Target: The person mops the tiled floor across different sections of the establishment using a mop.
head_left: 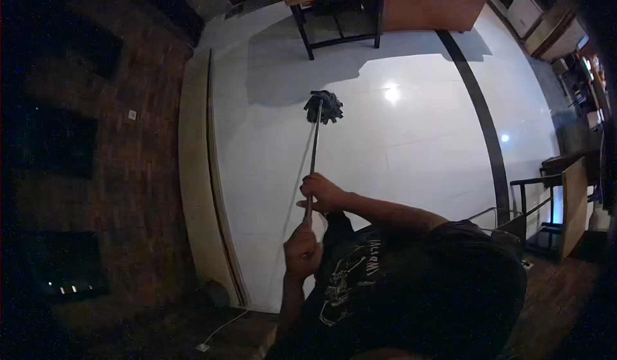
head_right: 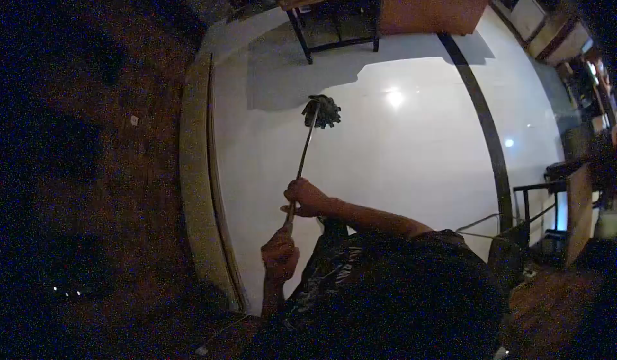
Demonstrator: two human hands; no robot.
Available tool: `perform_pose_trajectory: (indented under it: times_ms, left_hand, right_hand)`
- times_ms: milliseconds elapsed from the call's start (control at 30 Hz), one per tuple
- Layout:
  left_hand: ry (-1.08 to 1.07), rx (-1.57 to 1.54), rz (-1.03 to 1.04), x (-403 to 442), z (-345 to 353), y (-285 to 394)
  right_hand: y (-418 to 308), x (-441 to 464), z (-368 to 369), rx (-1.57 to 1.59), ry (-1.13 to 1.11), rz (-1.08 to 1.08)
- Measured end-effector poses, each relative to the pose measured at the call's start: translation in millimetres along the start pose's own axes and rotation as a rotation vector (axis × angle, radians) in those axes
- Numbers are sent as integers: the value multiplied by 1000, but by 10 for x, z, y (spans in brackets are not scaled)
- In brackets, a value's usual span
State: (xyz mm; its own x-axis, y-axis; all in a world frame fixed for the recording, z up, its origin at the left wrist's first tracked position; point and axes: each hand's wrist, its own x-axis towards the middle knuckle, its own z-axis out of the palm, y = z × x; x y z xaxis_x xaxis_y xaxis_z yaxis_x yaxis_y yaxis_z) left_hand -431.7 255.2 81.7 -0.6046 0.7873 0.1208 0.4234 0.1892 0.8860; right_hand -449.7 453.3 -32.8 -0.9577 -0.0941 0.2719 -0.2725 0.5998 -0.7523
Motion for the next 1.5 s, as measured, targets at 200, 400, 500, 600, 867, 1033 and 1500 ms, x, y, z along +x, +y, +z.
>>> perform_pose_trajectory:
  times_ms: [200,400,500,600,867,1033,1500]
  left_hand:
    - [103,25,37,29,-282,-593]
    - [65,63,162,599,-399,-1137]
    - [-101,86,285,1071,-477,-1182]
    - [-237,23,408,1405,-568,-916]
    - [-454,-132,500,2000,-912,-213]
    - [-405,-96,464,2403,-493,-643]
    - [-308,-82,421,4185,457,-642]
  right_hand:
    - [349,374,572,-75,-240,178]
    - [976,684,893,-251,-118,300]
    - [1097,915,694,-369,6,379]
    - [683,1041,117,-456,15,427]
    - [248,1204,-571,-354,54,550]
    - [1122,1154,-420,-340,306,442]
    - [3042,1592,-1798,-193,275,319]
